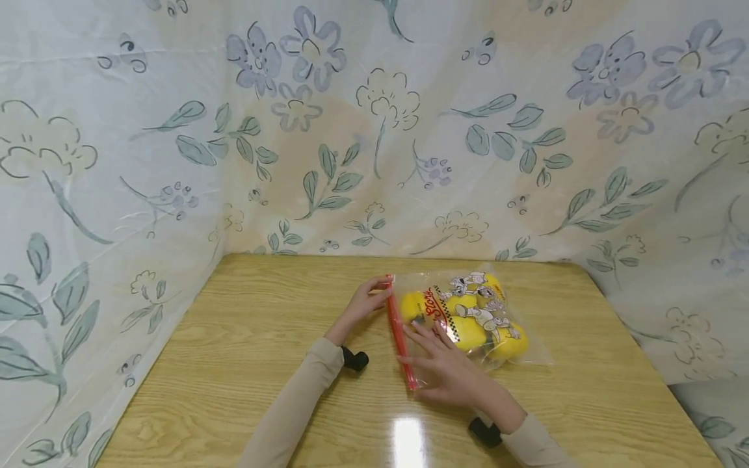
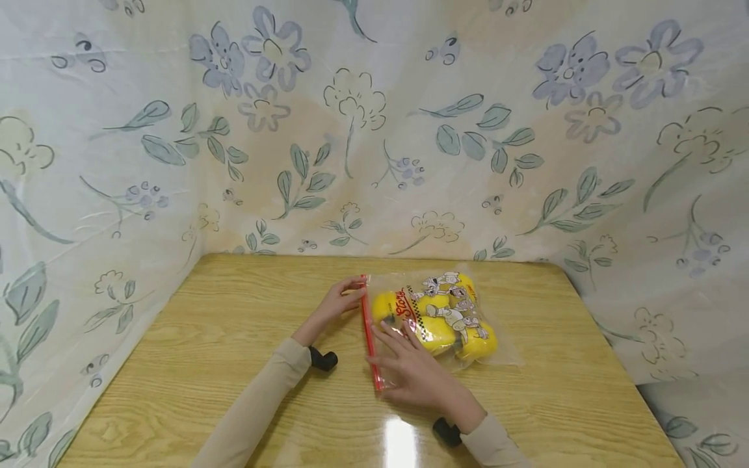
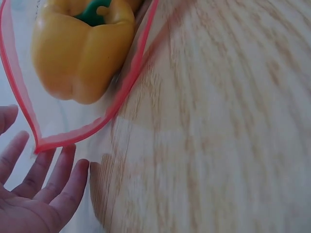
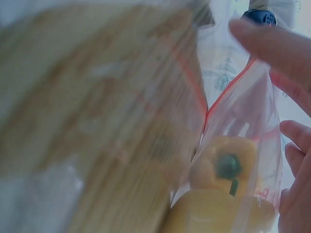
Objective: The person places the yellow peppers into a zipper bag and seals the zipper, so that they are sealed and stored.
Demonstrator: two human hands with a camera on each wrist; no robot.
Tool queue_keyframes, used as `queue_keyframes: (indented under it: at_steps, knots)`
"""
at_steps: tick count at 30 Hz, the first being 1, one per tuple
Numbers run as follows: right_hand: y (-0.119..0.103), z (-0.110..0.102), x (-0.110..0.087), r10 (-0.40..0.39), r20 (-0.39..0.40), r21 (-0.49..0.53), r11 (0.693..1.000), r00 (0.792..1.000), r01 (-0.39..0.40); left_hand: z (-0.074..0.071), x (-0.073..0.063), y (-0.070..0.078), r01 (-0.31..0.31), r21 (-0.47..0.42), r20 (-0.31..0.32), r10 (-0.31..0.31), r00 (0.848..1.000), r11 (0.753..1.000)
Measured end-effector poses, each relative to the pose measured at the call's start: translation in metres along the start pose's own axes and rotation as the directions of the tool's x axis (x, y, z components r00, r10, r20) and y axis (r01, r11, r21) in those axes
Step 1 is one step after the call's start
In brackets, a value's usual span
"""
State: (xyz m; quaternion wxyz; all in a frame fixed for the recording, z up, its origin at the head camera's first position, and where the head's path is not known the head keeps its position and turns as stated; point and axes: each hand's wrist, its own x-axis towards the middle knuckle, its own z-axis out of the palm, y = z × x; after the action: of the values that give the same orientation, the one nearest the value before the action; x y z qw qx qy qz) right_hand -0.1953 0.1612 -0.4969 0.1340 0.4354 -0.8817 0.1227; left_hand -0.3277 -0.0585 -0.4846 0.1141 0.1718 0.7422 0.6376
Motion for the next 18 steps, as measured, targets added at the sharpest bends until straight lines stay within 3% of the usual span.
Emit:
queue_keyframes:
  at_steps: [6, 10, 18]
  knots:
    - [0.002, 0.000, -0.001, -0.034, -0.050, 0.020, 0.999, 0.998, 0.035, 0.003, 0.012, -0.020, 0.007, -0.075, -0.036, -0.010, 0.999, 0.997]
    - [0.003, -0.003, -0.001, -0.052, -0.076, 0.057, 0.997, 0.996, 0.057, 0.002, 0.015, -0.023, 0.020, -0.095, -0.027, -0.023, 0.999, 0.995]
    - [0.000, -0.003, -0.004, -0.073, -0.114, 0.091, 0.992, 0.991, 0.083, 0.007, 0.023, -0.028, -0.006, 0.035, -0.123, 0.010, 0.992, 0.999]
